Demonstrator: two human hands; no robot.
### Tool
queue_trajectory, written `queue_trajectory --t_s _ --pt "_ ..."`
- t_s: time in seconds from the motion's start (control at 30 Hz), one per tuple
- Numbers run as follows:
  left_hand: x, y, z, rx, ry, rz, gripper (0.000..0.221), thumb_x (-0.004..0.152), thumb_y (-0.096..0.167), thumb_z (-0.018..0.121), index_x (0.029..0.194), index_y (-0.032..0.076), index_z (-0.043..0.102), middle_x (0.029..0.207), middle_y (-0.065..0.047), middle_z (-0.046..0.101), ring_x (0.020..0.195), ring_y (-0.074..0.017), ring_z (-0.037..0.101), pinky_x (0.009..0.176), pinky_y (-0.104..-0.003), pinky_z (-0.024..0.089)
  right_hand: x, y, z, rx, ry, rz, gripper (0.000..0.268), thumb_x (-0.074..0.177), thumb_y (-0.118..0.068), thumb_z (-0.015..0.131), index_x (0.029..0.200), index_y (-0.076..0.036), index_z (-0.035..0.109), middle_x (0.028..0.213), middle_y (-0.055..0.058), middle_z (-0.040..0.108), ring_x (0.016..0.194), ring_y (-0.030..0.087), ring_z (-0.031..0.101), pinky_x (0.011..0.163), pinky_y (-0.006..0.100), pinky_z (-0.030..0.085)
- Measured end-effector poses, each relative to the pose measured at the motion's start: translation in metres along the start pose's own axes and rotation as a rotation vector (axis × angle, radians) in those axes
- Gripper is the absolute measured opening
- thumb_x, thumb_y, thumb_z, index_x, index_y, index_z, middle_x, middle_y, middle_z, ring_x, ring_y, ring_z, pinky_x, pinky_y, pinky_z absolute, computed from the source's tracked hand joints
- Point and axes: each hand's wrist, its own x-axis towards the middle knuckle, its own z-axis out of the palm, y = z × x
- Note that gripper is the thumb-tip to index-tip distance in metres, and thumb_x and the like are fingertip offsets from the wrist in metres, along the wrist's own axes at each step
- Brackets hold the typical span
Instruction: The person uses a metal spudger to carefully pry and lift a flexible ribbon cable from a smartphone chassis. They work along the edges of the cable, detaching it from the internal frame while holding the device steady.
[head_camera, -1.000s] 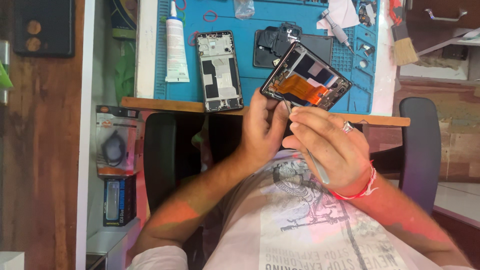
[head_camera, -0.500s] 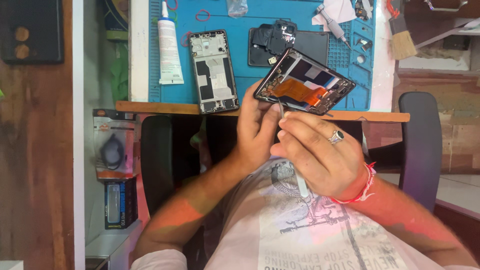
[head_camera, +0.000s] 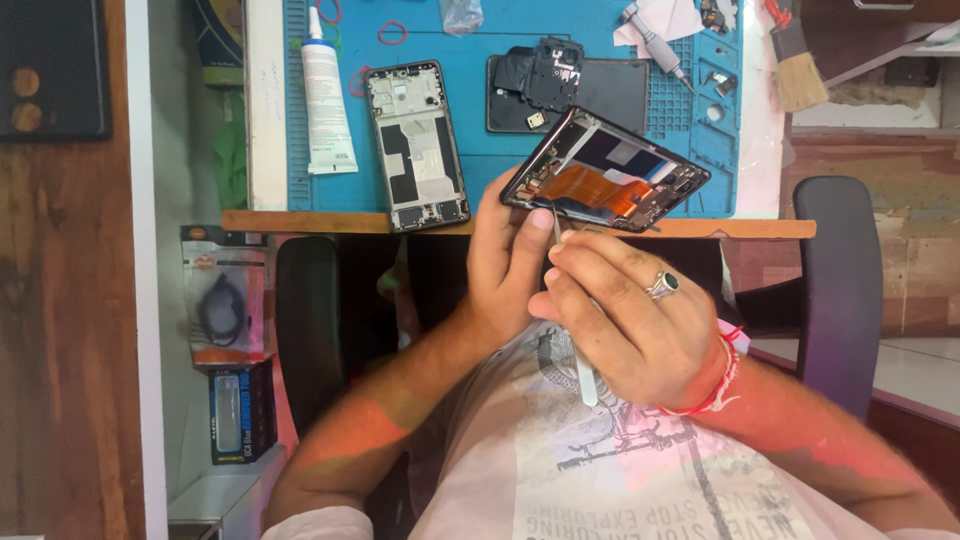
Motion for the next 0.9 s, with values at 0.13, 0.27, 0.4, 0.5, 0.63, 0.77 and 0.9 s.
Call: queue_trajectory --t_s 0.13,0.27,0.4,0.5,0.63,0.77,0.9 --pt "-0.001 0.001 0.0 0.04 0.005 -0.003 0.037 0.117 0.008 0.045 0.152 -0.002 0.039 0.131 -0.012 0.059 0.118 -0.0148 0.059 0.106 -0.03 0.05 0.0 -0.001 -0.001 -0.017 -0.011 -0.003 0.029 0.094 -0.012 0.085 0.103 0.008 0.065 0.105 0.02 0.069 0.102 0.037 0.072 0.083 0.042 0.061" --pt "0.0 0.001 0.0 0.031 0.003 -0.003 0.037 0.117 0.009 0.045 0.151 -0.002 0.039 0.134 -0.012 0.059 0.118 -0.0149 0.059 0.109 -0.032 0.05 0.001 -0.001 -0.001 -0.022 -0.007 -0.008 0.029 0.094 -0.011 0.085 0.103 0.008 0.065 0.104 0.019 0.069 0.102 0.037 0.072 0.083 0.042 0.062" --pt "-0.001 -0.002 0.0 0.023 0.013 0.005 0.036 0.117 0.009 0.045 0.151 -0.002 0.04 0.134 -0.012 0.06 0.117 -0.0145 0.059 0.109 -0.032 0.05 0.002 -0.002 0.0 -0.033 -0.005 -0.011 0.028 0.094 -0.011 0.085 0.103 0.007 0.066 0.104 0.019 0.069 0.101 0.036 0.071 0.083 0.041 0.061" --pt "-0.001 -0.006 0.0 0.033 0.041 -0.001 0.035 0.116 0.008 0.045 0.148 -0.002 0.041 0.13 -0.011 0.062 0.117 -0.015 0.061 0.104 -0.031 0.052 0.002 -0.002 0.0 -0.041 -0.013 -0.021 0.027 0.094 -0.011 0.085 0.102 0.006 0.066 0.105 0.018 0.069 0.102 0.035 0.071 0.082 0.041 0.061" --pt "-0.001 -0.009 -0.001 0.033 0.061 -0.011 0.032 0.116 0.007 0.045 0.146 -0.002 0.043 0.129 -0.011 0.061 0.113 -0.013 0.059 0.104 -0.03 0.051 0.003 -0.005 0.001 -0.034 -0.024 -0.022 0.026 0.094 -0.011 0.085 0.102 0.005 0.067 0.106 0.017 0.069 0.103 0.035 0.071 0.083 0.041 0.062" --pt "-0.002 -0.007 -0.001 -0.033 0.071 -0.05 0.032 0.115 0.008 0.043 0.146 -0.001 0.042 0.128 -0.01 0.061 0.115 -0.0125 0.059 0.102 -0.03 0.052 0.003 -0.006 0.002 -0.055 -0.032 -0.055 0.025 0.095 -0.013 0.084 0.101 0.005 0.067 0.107 0.018 0.069 0.103 0.035 0.071 0.083 0.041 0.062" --pt "-0.003 -0.008 0.0 -0.117 0.099 -0.11 0.032 0.114 0.008 0.044 0.145 0.0 0.043 0.123 -0.009 0.062 0.102 -0.0101 0.059 0.089 -0.027 0.053 0.003 -0.007 0.003 -0.046 -0.042 -0.053 0.024 0.094 -0.013 0.083 0.102 0.005 0.068 0.108 0.018 0.067 0.103 0.034 0.07 0.083 0.04 0.062"
